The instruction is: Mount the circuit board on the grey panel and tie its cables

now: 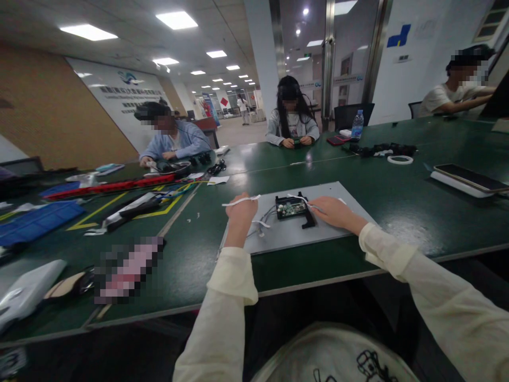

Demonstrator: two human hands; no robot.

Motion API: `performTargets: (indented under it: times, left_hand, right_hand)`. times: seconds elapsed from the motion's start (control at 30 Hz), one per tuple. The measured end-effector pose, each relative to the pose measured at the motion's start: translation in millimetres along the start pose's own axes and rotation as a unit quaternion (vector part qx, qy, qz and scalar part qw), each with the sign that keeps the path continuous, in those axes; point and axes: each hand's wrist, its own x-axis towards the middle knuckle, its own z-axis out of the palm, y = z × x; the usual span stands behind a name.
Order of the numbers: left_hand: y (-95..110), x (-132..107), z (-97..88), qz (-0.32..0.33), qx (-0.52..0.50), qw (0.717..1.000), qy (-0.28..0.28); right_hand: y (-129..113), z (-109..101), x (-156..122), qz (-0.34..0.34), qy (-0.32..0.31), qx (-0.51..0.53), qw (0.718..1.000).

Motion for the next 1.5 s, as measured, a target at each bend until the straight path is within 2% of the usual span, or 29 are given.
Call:
performTargets:
  times: [0.1, 0.23, 0.4, 0.5, 0.73, 0.93, 1.0, 1.17, 1.33, 1.5]
  left_hand:
    - [-18, -4, 5.7, -0.037, 0.006, 0.999, -0.037]
    - [-20, -8, 22.6, -0.037, 0.012, 0.997, -0.065]
    - [-21, -4, 36.7, -0.015, 0.008, 0.998, -0.059]
    - [-29, 0, 41.0, -0.005, -0.004, 0.998, -0.059]
    - [-35, 4, 44.6, 0.022, -0.033, 0.999, -0.029]
    - [-35, 4, 44.2, 0.039, -0.048, 0.998, 0.007]
    - [-35, 4, 44.0, 0.039, -0.052, 0.998, 0.018]
    - [-36, 5, 46.3, 0.044, -0.069, 0.996, 0.033]
    - [-37, 5, 47.5, 0.051, -0.084, 0.994, 0.046]
    - [-35, 3, 43.6, 0.057, -0.081, 0.995, 0.031]
  right_hand:
    - [-1, 6, 1, -0.022, -0.001, 0.012, 1.000]
    - [0, 10, 1, -0.030, 0.006, 0.017, 0.999]
    - [2, 10, 1, -0.034, 0.029, 0.020, 0.999]
    - [-5, 6, 3, -0.051, 0.047, 0.035, 0.997]
    - [-60, -3, 29, -0.199, 0.014, 0.057, 0.978]
    - [-111, 9, 50, -0.270, -0.044, 0.058, 0.960]
    - [-124, 16, 50, -0.265, -0.046, 0.074, 0.960]
    - [-145, 31, 52, -0.204, -0.018, 0.084, 0.975]
    - [-152, 39, 59, -0.192, -0.012, 0.095, 0.977]
    - [-152, 50, 59, -0.199, -0.002, 0.105, 0.974]
